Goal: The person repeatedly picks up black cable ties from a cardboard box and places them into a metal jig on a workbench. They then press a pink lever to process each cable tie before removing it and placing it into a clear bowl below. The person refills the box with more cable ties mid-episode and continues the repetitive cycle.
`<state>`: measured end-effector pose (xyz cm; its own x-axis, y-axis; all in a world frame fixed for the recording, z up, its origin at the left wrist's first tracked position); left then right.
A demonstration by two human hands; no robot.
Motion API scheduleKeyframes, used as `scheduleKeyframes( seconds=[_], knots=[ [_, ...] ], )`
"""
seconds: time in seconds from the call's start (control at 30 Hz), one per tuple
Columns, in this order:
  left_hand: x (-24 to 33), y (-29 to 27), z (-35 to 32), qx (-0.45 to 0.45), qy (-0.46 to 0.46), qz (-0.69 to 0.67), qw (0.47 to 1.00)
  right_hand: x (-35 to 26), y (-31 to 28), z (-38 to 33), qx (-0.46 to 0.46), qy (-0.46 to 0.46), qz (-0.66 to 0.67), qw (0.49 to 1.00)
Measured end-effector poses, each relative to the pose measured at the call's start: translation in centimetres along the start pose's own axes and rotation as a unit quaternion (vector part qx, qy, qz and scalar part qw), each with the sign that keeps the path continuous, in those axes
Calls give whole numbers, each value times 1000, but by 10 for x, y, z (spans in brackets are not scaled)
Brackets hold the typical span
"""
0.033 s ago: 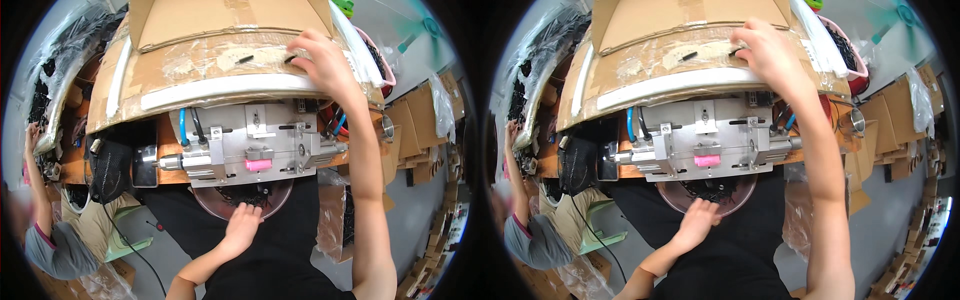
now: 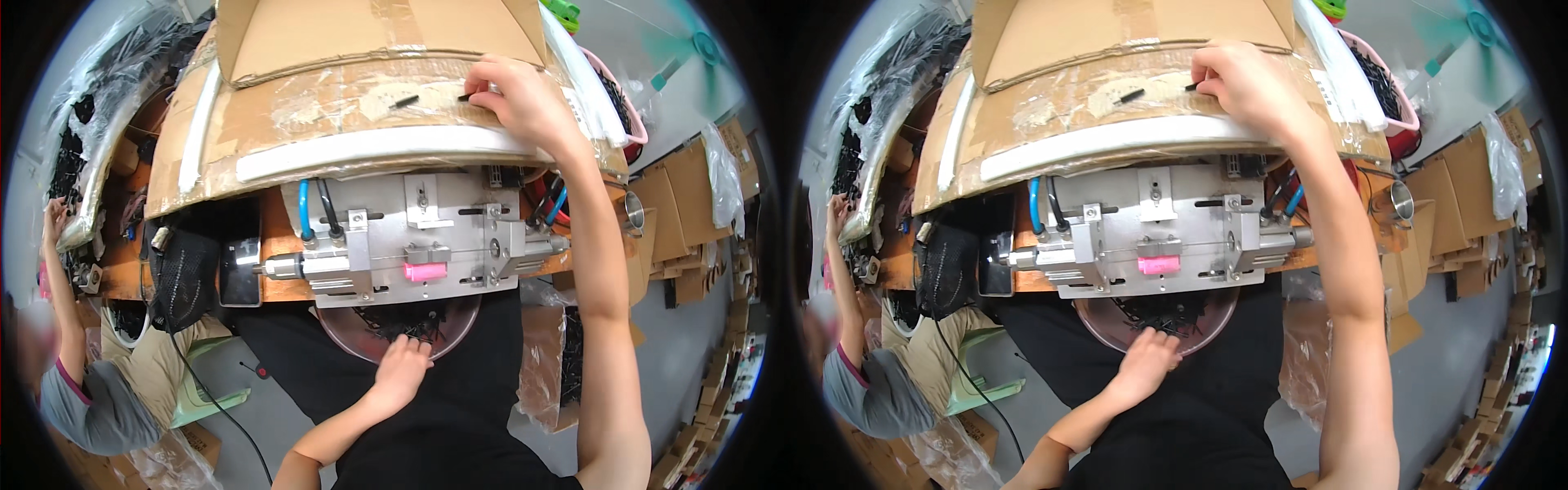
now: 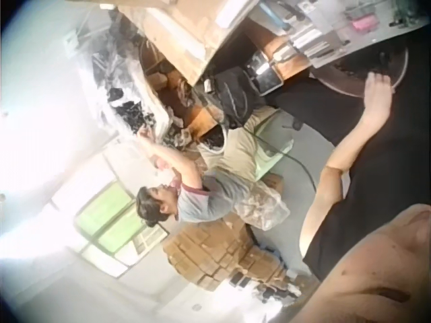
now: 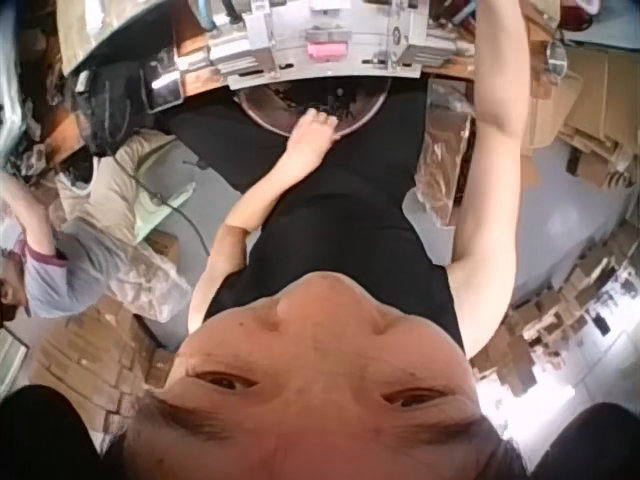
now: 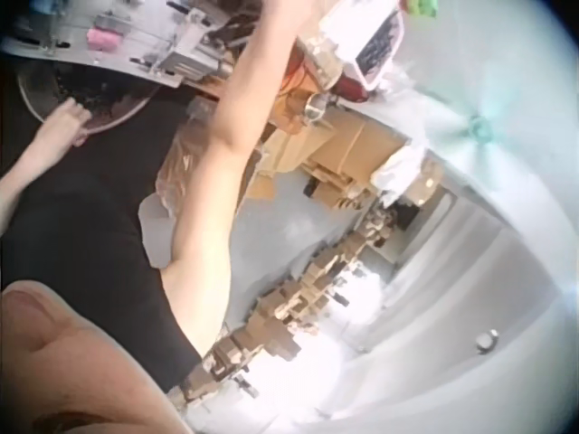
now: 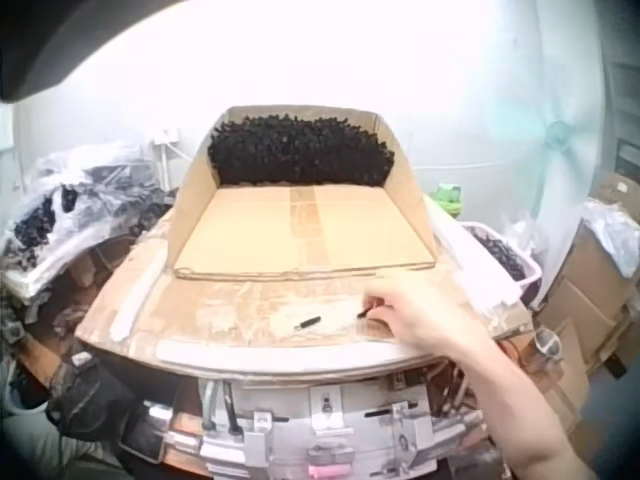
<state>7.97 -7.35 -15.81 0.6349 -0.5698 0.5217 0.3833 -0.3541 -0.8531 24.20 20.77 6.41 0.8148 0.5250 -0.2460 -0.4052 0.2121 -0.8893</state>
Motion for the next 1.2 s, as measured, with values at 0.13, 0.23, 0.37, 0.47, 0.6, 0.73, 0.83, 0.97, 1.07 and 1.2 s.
scheduleKeyframes(
  seconds=[0.13, 0.23, 0.37, 0.47, 0.6, 0.73, 0.83, 0.97, 1.07, 1.2],
  knots=[
    [-15, 52, -3, -72, -6, 29, 997, -33, 16, 27, -39, -48, 82, 995],
    [-21, 71, 2, -41, 21, 12, 999, -44, 32, 29, -73, -63, 56, 994],
    [-53, 78, 36, -81, -42, -9, 996, -35, 34, 16, -34, -90, 15, 995],
    [-117, 99, 53, -12, -100, -12, 995, -27, -1, -7, 68, -78, 40, 994],
    [-121, 77, 45, 44, -80, 137, 986, 92, -90, -41, 249, 138, -29, 958],
    [-69, 53, 42, -94, -57, -49, 993, 242, -124, -44, 206, 292, -180, 916],
    [-60, 106, 20, -146, 0, -74, 987, 314, -120, -45, 194, 300, -202, 912],
    [-65, 128, 13, -230, -31, -155, 960, 362, -94, -45, 172, 325, -216, 904],
    [-57, 110, 11, -320, -11, -214, 923, 379, -83, -35, 162, 322, -256, 897],
    [-17, -97, 8, -218, 131, -293, 922, 342, -113, 27, 266, 261, -222, 901]
  ],
)
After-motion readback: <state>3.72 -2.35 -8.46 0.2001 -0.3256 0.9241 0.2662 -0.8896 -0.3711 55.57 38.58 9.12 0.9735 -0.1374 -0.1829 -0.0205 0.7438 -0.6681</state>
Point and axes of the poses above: each hand's wrist, its own z-axis towards the middle knuckle, its own y-axis out of the palm, x = y × z, the point moved 2 cm from there along z, towards the middle knuckle, and after that the axes turned 12 degrees about y, right-handed, at the moved point
